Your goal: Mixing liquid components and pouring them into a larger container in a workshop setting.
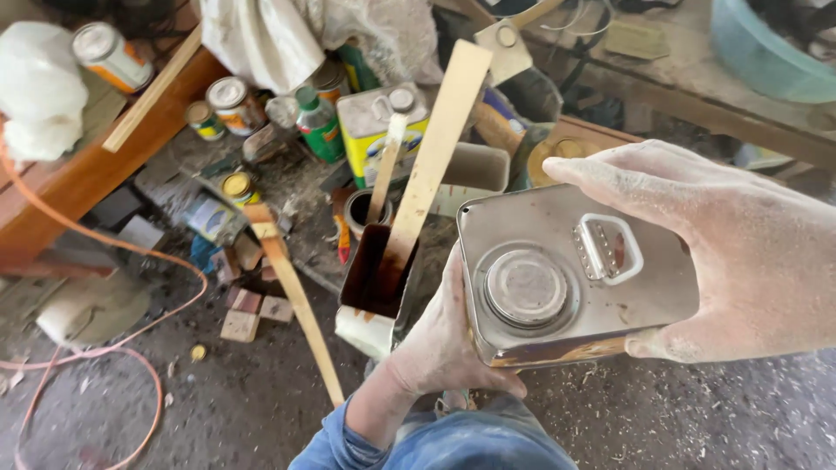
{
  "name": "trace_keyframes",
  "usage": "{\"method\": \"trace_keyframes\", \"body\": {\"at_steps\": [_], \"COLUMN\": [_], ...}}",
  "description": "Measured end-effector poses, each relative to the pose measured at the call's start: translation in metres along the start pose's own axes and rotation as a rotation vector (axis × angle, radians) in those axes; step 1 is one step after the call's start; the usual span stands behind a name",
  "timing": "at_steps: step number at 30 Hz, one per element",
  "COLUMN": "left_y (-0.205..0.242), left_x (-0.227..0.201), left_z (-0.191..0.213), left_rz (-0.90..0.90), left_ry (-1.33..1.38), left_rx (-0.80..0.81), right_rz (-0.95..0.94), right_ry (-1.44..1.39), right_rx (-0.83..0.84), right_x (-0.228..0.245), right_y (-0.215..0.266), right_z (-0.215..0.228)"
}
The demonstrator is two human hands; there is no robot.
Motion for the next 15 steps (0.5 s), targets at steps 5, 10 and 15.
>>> {"method": "trace_keyframes", "body": {"at_steps": [5, 10, 15], "left_y": [0.035, 0.094, 0.203], "left_x": [-0.003, 0.000, -0.030], "left_z": [0.004, 0.009, -0.012], "left_rz": [0.172, 0.230, 0.240], "left_ry": [0.042, 0.072, -0.008], "left_rx": [-0.092, -0.240, -0.464], "right_rz": [0.128, 0.279, 0.552], "right_ry": [-0.046, -0.122, -0.323], "right_rx": [0.086, 0.174, 0.300], "right_x": [0.015, 0.050, 0.112], "right_y": [-0.014, -0.028, -0.043], "right_z": [-0.018, -0.043, -0.068]}}
Point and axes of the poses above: each hand's wrist, its own y-axis away from the middle knuckle, its own z-axis out of the back of the hand, x = y × z, the point moved 6 cm from there along -y, towards the middle knuckle, and after that the axes turned 15 degrees about -y, right-handed, at the moved point
